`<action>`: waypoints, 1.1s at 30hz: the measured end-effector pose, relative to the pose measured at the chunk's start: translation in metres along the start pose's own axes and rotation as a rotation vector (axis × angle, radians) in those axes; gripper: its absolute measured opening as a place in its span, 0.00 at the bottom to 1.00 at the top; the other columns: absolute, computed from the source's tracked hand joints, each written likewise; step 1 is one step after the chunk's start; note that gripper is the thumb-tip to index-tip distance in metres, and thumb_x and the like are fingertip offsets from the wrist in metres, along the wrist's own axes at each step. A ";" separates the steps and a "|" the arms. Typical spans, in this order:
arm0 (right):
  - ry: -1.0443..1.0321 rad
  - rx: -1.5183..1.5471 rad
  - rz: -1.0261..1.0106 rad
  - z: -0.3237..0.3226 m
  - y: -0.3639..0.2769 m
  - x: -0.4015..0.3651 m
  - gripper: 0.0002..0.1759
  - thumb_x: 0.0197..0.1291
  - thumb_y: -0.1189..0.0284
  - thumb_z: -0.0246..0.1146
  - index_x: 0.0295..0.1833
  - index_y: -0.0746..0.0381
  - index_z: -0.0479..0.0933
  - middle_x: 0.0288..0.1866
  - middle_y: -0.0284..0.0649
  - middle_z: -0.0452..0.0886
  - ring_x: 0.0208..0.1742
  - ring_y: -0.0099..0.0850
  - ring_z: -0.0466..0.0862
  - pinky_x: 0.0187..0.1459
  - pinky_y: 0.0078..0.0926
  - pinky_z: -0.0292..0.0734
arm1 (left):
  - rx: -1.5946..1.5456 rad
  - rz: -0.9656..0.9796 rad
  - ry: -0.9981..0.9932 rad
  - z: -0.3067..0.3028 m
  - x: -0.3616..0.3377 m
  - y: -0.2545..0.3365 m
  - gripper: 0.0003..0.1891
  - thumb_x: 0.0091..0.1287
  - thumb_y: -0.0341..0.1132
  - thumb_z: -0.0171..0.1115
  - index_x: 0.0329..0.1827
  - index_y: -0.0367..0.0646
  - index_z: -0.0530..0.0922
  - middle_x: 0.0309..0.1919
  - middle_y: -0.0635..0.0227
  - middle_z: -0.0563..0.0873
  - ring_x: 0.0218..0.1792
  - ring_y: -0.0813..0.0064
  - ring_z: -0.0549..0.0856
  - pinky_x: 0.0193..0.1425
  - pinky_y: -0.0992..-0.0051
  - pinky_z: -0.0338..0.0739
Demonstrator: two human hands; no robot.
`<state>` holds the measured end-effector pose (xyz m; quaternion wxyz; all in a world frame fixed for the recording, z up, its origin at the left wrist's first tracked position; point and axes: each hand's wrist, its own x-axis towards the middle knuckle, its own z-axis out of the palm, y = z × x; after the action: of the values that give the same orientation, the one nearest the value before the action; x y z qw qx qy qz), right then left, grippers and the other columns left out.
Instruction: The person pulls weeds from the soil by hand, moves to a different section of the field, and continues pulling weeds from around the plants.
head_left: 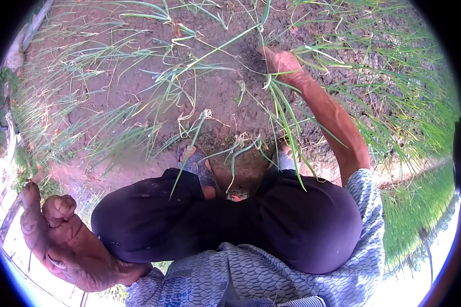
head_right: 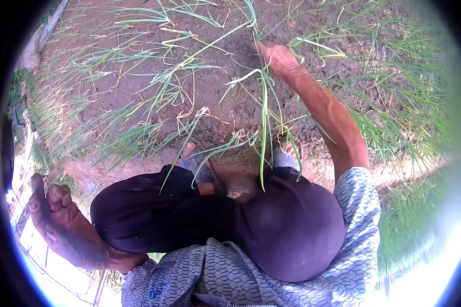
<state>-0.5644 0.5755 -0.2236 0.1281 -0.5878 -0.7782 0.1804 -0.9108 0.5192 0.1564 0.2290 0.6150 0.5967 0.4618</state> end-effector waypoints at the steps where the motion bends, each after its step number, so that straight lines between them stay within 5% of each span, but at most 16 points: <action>1: -0.011 -0.072 -0.003 0.016 0.008 0.005 0.16 0.61 0.73 0.57 0.56 0.58 0.72 0.45 0.50 0.82 0.40 0.46 0.87 0.39 0.39 0.84 | -0.022 -0.020 -0.009 0.001 0.001 0.002 0.16 0.75 0.41 0.52 0.59 0.43 0.78 0.61 0.47 0.78 0.42 0.70 0.79 0.55 0.70 0.75; 4: -0.068 -0.222 -0.017 0.031 0.010 0.020 0.15 0.62 0.75 0.55 0.55 0.57 0.73 0.44 0.49 0.82 0.39 0.46 0.87 0.37 0.40 0.84 | 0.029 0.054 -0.006 -0.009 -0.001 -0.009 0.36 0.73 0.55 0.52 0.67 0.26 0.66 0.66 0.45 0.74 0.45 0.69 0.80 0.52 0.70 0.75; 9: -0.108 -0.186 -0.013 0.028 0.010 0.033 0.09 0.61 0.75 0.57 0.47 0.58 0.76 0.38 0.45 0.83 0.37 0.43 0.87 0.36 0.38 0.83 | -0.001 0.063 -0.019 -0.021 0.000 -0.011 0.34 0.74 0.53 0.51 0.68 0.28 0.66 0.70 0.39 0.66 0.45 0.67 0.80 0.51 0.68 0.75; 11: -0.141 -0.123 -0.040 0.021 0.009 0.038 0.09 0.61 0.75 0.58 0.46 0.58 0.77 0.35 0.45 0.83 0.36 0.41 0.87 0.36 0.37 0.83 | -0.114 -0.022 -0.045 -0.021 0.006 -0.004 0.27 0.74 0.46 0.51 0.64 0.28 0.68 0.60 0.48 0.70 0.45 0.70 0.78 0.52 0.70 0.72; 14: -0.387 0.485 0.344 -0.022 -0.012 0.037 0.08 0.61 0.76 0.58 0.44 0.59 0.79 0.32 0.46 0.84 0.36 0.40 0.87 0.36 0.34 0.82 | -0.217 -0.325 0.178 -0.016 0.015 0.009 0.20 0.75 0.40 0.47 0.56 0.29 0.74 0.36 0.66 0.75 0.38 0.78 0.71 0.51 0.76 0.67; 15: -0.340 0.362 0.257 -0.024 -0.008 0.039 0.09 0.61 0.75 0.57 0.44 0.59 0.81 0.33 0.48 0.85 0.36 0.43 0.86 0.37 0.35 0.83 | -0.349 -0.275 0.148 -0.021 0.017 0.005 0.15 0.72 0.38 0.50 0.50 0.33 0.73 0.33 0.66 0.69 0.42 0.75 0.70 0.53 0.73 0.65; 19: -0.309 -0.098 -0.149 -0.030 -0.006 0.048 0.09 0.62 0.75 0.57 0.44 0.63 0.80 0.34 0.51 0.84 0.36 0.47 0.86 0.39 0.43 0.83 | -0.712 0.004 0.076 -0.013 0.015 0.003 0.15 0.59 0.31 0.60 0.47 0.37 0.68 0.38 0.56 0.68 0.47 0.68 0.68 0.54 0.67 0.65; 22: -0.524 -0.289 -0.015 -0.029 -0.027 0.061 0.08 0.60 0.75 0.58 0.43 0.66 0.80 0.34 0.54 0.84 0.39 0.48 0.86 0.41 0.44 0.83 | -0.828 -0.081 0.291 -0.007 0.022 0.011 0.15 0.59 0.28 0.60 0.46 0.37 0.67 0.38 0.59 0.68 0.46 0.69 0.68 0.52 0.68 0.64; 25: -0.454 -0.347 -0.083 -0.002 -0.015 0.068 0.08 0.59 0.76 0.58 0.41 0.65 0.80 0.36 0.55 0.84 0.40 0.48 0.86 0.40 0.44 0.83 | -1.063 -0.201 0.223 -0.020 0.025 -0.003 0.18 0.65 0.31 0.61 0.55 0.39 0.68 0.52 0.66 0.71 0.48 0.76 0.76 0.52 0.70 0.71; 30: -0.488 -0.064 -0.097 0.000 -0.030 0.073 0.07 0.57 0.73 0.60 0.37 0.63 0.81 0.36 0.51 0.85 0.41 0.50 0.86 0.44 0.44 0.83 | -1.173 -0.307 0.107 -0.018 0.033 -0.026 0.16 0.65 0.30 0.60 0.54 0.39 0.68 0.50 0.65 0.71 0.47 0.75 0.75 0.52 0.70 0.70; 33: -0.750 -0.088 0.018 0.022 -0.052 0.048 0.11 0.62 0.69 0.60 0.39 0.66 0.82 0.41 0.51 0.86 0.44 0.47 0.87 0.46 0.43 0.84 | -1.198 -0.343 0.051 -0.007 0.030 -0.041 0.15 0.66 0.29 0.59 0.53 0.38 0.68 0.49 0.65 0.71 0.47 0.75 0.75 0.53 0.70 0.69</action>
<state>-0.6317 0.6066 -0.2216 -0.1927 -0.4927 -0.7728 0.3505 -0.9422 0.5530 0.1342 0.5908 0.2638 0.3296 0.6876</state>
